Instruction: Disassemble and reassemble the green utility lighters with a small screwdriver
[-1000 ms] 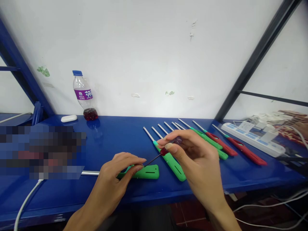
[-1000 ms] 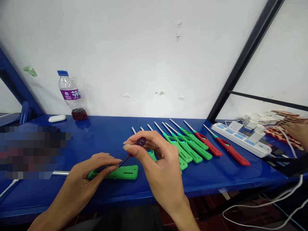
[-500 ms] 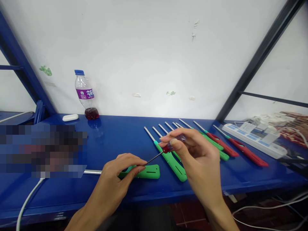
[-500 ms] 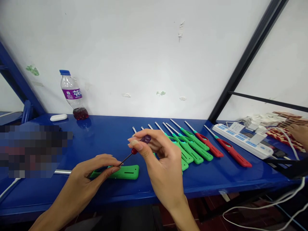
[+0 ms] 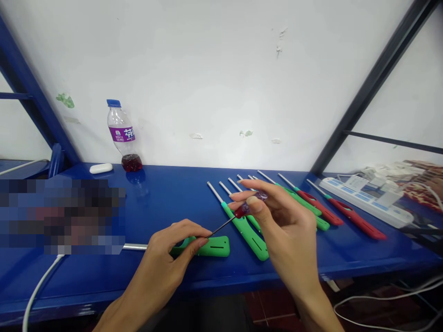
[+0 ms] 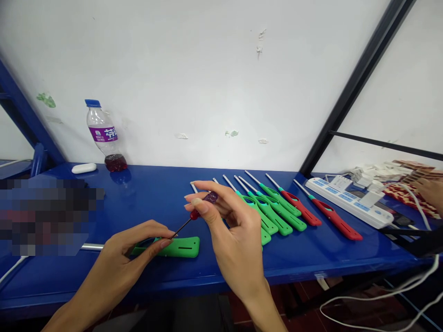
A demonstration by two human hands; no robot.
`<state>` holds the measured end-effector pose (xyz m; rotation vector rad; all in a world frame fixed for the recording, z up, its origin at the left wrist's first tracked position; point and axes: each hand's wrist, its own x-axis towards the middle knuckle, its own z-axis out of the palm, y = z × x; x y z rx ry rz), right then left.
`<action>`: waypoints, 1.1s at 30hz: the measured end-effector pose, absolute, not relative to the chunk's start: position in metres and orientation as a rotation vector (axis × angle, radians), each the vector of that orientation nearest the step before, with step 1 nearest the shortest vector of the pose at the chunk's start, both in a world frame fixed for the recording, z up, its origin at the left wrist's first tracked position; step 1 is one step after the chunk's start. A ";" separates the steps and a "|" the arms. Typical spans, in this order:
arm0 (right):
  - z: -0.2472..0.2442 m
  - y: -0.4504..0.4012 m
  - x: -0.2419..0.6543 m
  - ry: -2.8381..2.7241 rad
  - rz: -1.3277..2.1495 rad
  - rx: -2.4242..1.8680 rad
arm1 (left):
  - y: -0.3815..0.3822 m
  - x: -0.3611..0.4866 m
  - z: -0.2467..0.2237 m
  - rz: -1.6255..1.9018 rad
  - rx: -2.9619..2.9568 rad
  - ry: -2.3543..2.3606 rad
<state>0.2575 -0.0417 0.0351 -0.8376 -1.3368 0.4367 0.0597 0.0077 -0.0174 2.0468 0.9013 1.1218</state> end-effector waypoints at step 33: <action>0.039 -0.047 0.269 -1.623 0.232 -0.969 | 0.004 0.098 -0.033 1.154 2.180 0.927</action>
